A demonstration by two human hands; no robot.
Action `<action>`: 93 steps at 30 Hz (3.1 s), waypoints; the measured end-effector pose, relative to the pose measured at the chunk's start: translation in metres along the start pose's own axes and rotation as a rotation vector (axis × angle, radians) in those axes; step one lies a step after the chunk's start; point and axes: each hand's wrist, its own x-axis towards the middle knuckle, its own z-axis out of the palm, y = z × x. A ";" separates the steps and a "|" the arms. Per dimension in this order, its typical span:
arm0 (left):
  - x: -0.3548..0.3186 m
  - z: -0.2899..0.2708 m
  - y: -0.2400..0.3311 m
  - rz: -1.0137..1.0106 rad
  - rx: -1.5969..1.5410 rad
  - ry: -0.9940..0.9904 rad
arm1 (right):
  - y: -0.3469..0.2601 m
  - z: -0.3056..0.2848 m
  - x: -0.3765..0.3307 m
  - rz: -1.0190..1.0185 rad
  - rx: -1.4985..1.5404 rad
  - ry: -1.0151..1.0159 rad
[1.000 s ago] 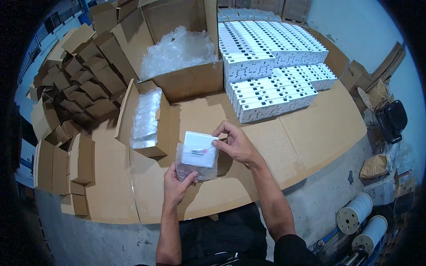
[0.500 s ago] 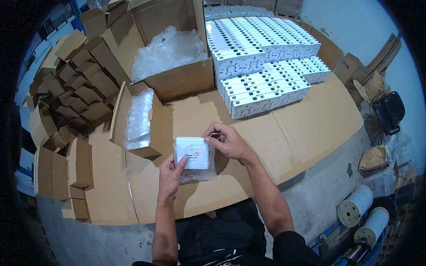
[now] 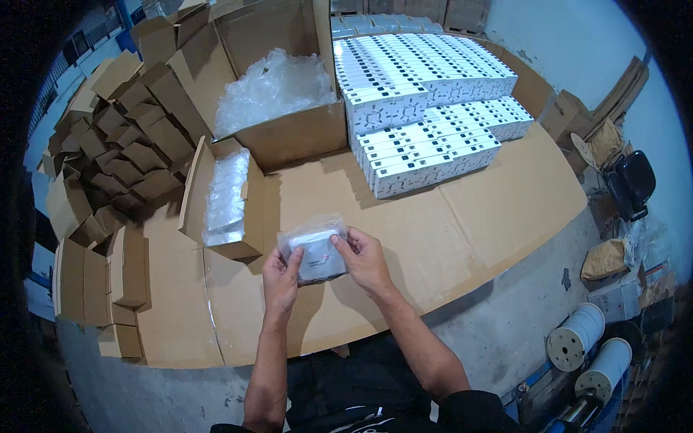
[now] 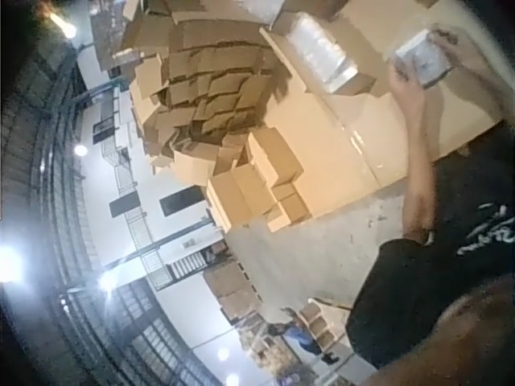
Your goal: Packaging white product boxes into plastic bags and larger cardboard boxes.
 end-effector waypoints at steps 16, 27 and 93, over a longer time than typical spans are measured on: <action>0.006 0.013 0.010 0.134 -0.255 0.093 | -0.004 0.008 0.001 -0.089 -0.017 -0.001; -0.005 -0.010 0.027 -0.004 0.058 -0.028 | -0.013 -0.005 0.002 -0.114 -0.195 -0.152; -0.041 -0.028 0.010 0.447 1.085 -0.007 | -0.052 0.113 0.098 -0.796 -0.766 -0.483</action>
